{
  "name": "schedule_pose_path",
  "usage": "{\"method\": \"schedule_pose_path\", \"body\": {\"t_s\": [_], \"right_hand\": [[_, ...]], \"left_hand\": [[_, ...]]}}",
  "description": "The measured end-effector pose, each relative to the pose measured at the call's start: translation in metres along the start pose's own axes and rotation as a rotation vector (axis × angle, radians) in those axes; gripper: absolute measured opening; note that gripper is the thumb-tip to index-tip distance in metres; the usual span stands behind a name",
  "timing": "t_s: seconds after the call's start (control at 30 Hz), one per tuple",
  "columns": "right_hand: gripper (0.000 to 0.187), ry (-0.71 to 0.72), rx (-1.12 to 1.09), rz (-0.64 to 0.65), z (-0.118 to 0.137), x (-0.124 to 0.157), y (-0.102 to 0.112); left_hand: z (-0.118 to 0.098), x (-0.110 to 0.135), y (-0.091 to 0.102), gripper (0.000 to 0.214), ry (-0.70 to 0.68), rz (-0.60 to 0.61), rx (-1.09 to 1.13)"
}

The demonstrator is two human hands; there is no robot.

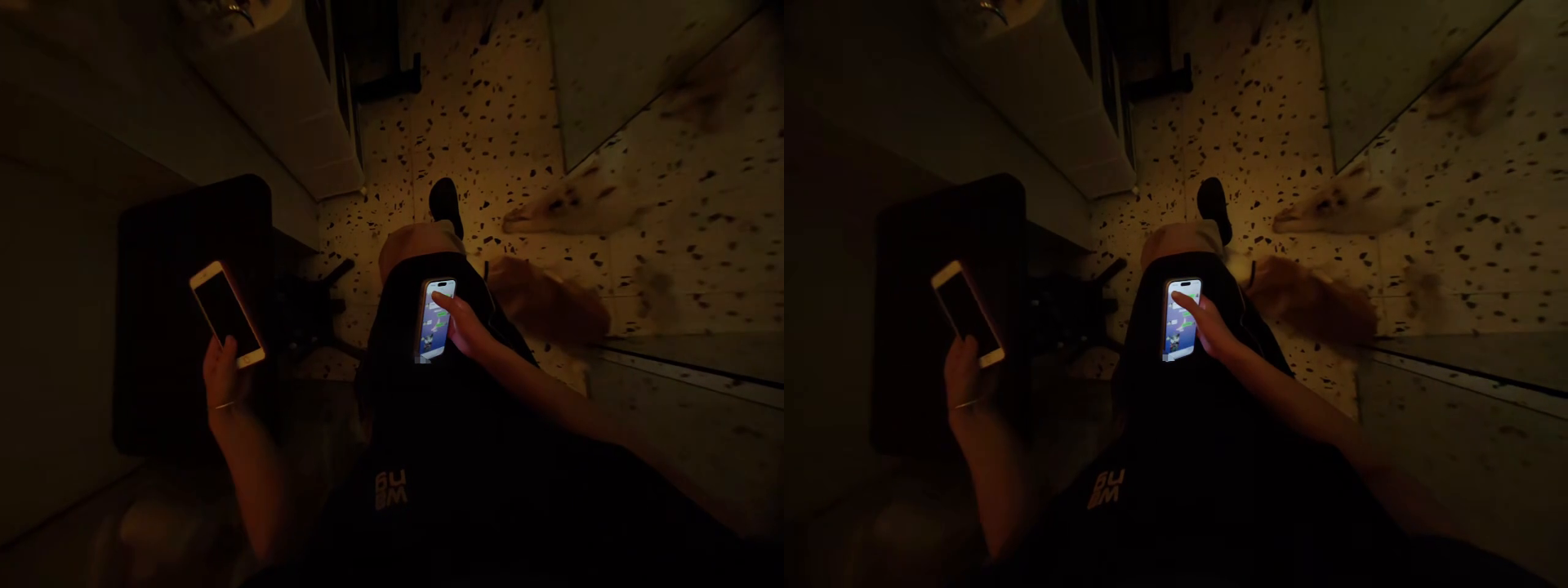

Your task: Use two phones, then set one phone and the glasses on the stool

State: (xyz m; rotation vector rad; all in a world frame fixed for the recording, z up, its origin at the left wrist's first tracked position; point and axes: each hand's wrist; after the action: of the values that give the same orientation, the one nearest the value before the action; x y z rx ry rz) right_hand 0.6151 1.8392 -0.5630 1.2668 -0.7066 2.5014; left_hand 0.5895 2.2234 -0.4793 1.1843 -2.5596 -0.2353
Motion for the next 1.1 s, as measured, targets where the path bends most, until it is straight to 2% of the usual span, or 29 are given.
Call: {"method": "schedule_pose_path", "body": {"t_s": [0.07,0.17,0.27,0.37,0.5,0.67,0.87,1.1], "right_hand": [[0.064,0.009,-0.002,-0.026,0.0,0.0,0.0],[0.068,0.0,-0.012,-0.025,0.005,0.001,0.001],[0.068,-0.018,-0.054,0.06,0.014,0.002,0.005],[0.063,-0.002,-0.071,0.127,0.023,0.002,0.012],[0.058,0.017,-0.076,0.102,0.027,-0.001,0.021],[0.054,0.009,-0.02,0.053,0.028,-0.003,0.028],[0.044,0.019,0.013,-0.006,0.032,-0.004,0.03],[0.039,0.039,0.045,-0.026,0.034,-0.005,0.029]], "left_hand": [[0.003,0.022,-0.017,0.065,-0.02,0.082,0.144],[0.009,0.051,-0.042,0.065,-0.019,0.303,0.259],[0.023,0.071,-0.064,0.071,0.074,0.488,0.297],[0.045,0.086,-0.085,0.085,0.217,0.589,0.276],[0.077,0.102,-0.109,0.095,0.375,0.62,0.245],[0.101,0.116,-0.128,0.09,0.43,0.626,0.172],[0.108,0.12,-0.141,0.092,0.386,0.618,0.1],[0.107,0.121,-0.142,0.093,0.326,0.647,0.078]]}}
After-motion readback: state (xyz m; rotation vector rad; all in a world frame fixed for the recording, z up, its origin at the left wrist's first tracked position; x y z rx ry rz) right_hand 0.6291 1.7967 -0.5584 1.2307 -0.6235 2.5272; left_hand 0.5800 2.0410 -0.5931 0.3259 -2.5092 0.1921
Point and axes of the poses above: each hand's wrist, its own x-axis away from the middle knuckle, its own y-axis out of the back of the hand, z = x × y, and after that the axes turned 12 degrees about -z, right-handed
